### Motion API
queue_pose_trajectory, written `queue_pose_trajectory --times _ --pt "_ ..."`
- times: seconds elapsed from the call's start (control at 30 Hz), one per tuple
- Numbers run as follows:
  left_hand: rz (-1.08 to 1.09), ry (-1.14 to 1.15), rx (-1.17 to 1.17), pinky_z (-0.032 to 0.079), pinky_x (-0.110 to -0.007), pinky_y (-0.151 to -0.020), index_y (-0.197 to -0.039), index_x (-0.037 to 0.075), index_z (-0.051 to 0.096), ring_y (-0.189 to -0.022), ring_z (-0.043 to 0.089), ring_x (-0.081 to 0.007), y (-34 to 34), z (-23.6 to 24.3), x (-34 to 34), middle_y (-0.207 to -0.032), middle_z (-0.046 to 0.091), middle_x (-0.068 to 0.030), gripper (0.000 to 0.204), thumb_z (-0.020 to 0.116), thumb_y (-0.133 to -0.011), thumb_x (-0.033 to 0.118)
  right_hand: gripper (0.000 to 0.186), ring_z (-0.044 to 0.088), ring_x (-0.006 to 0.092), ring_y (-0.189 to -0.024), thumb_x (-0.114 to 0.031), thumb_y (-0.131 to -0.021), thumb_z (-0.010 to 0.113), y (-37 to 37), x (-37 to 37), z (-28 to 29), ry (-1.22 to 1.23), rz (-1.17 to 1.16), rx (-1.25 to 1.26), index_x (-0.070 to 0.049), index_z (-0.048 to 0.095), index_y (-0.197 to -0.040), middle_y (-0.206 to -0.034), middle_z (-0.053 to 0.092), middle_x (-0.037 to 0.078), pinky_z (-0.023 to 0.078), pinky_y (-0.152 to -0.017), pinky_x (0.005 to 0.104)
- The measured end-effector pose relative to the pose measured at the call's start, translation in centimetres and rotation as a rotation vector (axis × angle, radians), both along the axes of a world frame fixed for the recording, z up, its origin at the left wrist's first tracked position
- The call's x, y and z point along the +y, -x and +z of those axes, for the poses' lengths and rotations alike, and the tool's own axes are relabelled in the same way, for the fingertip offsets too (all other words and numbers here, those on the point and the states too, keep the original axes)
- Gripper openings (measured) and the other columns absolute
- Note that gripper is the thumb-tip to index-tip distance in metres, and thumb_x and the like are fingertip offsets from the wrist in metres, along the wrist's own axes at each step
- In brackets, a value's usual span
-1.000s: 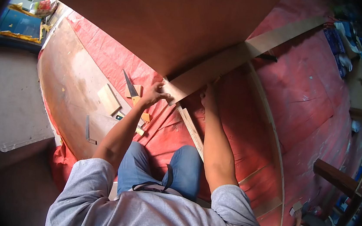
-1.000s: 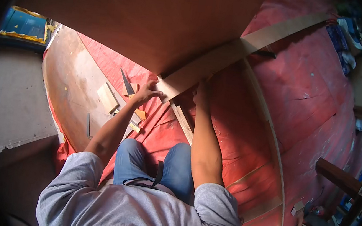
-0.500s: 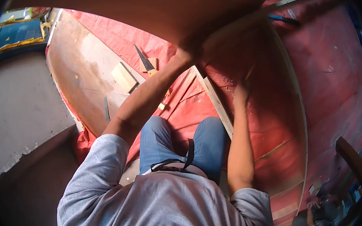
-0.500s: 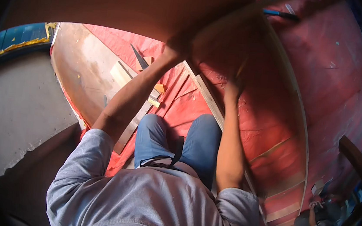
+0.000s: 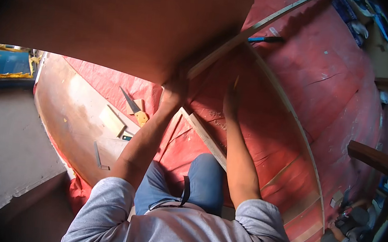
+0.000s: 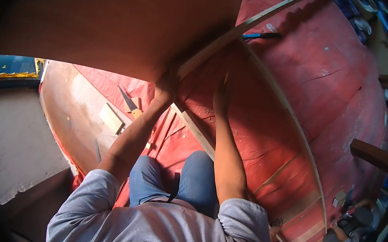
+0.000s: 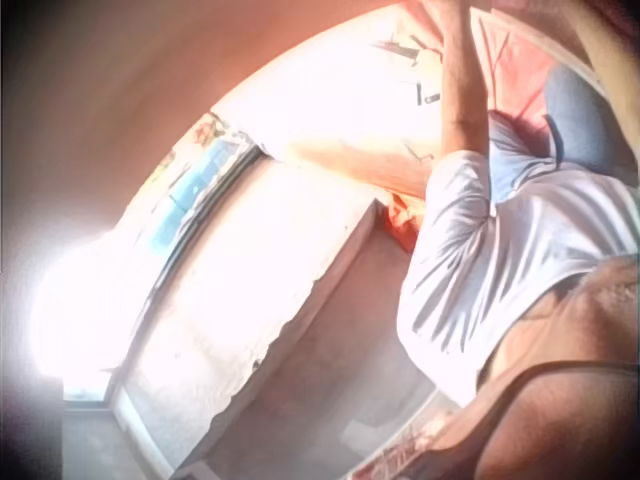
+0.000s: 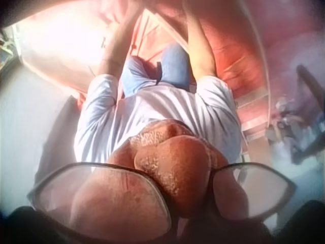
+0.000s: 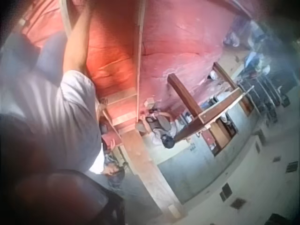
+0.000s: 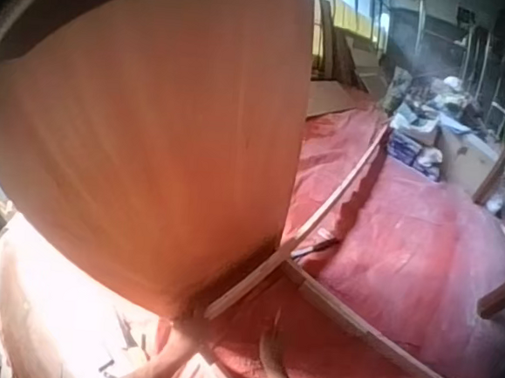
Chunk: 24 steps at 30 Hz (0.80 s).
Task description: The person cuts wooden boards with a handsaw, measures and marks them using a ruler and pencil, and fits the wooden pieces into a furniture frame.
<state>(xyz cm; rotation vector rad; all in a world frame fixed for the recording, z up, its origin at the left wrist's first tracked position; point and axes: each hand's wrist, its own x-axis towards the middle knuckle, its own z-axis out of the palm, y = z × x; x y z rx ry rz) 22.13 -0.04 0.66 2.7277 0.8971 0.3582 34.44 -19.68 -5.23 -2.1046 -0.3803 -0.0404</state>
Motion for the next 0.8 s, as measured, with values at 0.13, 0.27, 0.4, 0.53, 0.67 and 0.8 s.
queue_pose_trajectory --times 0.13,0.27,0.4,0.53,0.67,0.8 --pt "0.015 0.080 -0.106 0.049 -0.058 -0.098 -0.133 0.000 0.056 -0.114 0.062 -0.0468 1.2 -1.6 -0.2 -0.125 0.064 -0.0291 0.040 0.059 -0.095 0.013 0.043 0.068 0.0415 -0.091 -0.033 -0.108 0.054 -8.0 5.0 1.1 -0.202 0.102 0.169 0.001 0.061 -0.133 -0.105 0.067 0.032 0.052 -0.074 0.0484" --pt "0.019 -0.108 -0.098 0.049 -0.058 -0.095 -0.128 0.002 0.059 -0.111 0.061 -0.0467 3.0 -3.5 0.6 -0.119 0.064 -0.0277 0.035 0.057 -0.095 0.012 0.044 0.068 0.0408 -0.092 -0.034 -0.107 0.054 -12.0 9.1 3.0 -0.412 0.216 0.219 0.000 0.060 -0.133 -0.105 0.067 0.031 0.052 -0.074 0.0479" --pt "-0.029 0.039 -0.097 0.056 -0.051 -0.081 -0.104 0.005 0.069 -0.094 0.066 -0.0422 3.1 -4.5 1.4 -0.096 0.068 -0.0214 0.017 0.064 -0.092 0.016 0.044 0.068 0.0401 -0.092 -0.035 -0.107 0.053 -13.2 13.0 4.7 -0.613 0.356 0.315 -0.001 0.060 -0.134 -0.105 0.067 0.030 0.052 -0.074 0.0475" --pt "0.106 0.052 -0.108 0.055 -0.052 -0.083 -0.114 0.006 0.066 -0.097 0.065 -0.0443 2.8 -3.5 1.3 -0.104 0.066 -0.0234 0.026 0.066 -0.090 0.016 0.045 0.068 0.0394 -0.092 -0.036 -0.107 0.053 -13.9 15.3 5.3 -0.729 0.433 0.373 -0.001 0.060 -0.134 -0.105 0.067 0.029 0.052 -0.073 0.0470" --pt "0.386 0.203 -0.293 0.046 -0.053 -0.098 -0.123 0.001 0.056 -0.114 0.056 -0.0446 6.0 -2.2 -2.0 -0.118 0.058 -0.0245 0.045 0.074 -0.086 0.019 0.045 0.068 0.0387 -0.093 -0.037 -0.107 0.053 -14.3 15.8 5.2 -0.776 0.463 0.387 -0.002 0.059 -0.135 -0.105 0.067 0.028 0.052 -0.073 0.0465" --pt "0.869 0.556 -0.338 0.037 -0.053 -0.110 -0.134 -0.006 0.049 -0.133 0.044 -0.0471 8.7 -3.9 -5.9 -0.141 0.048 -0.0292 0.067 0.080 -0.088 0.033 0.046 0.067 0.0379 -0.093 -0.038 -0.107 0.053 -14.1 15.7 5.3 -0.779 0.477 0.376 -0.003 0.059 -0.135 -0.105 0.067 0.028 0.053 -0.073 0.0460"
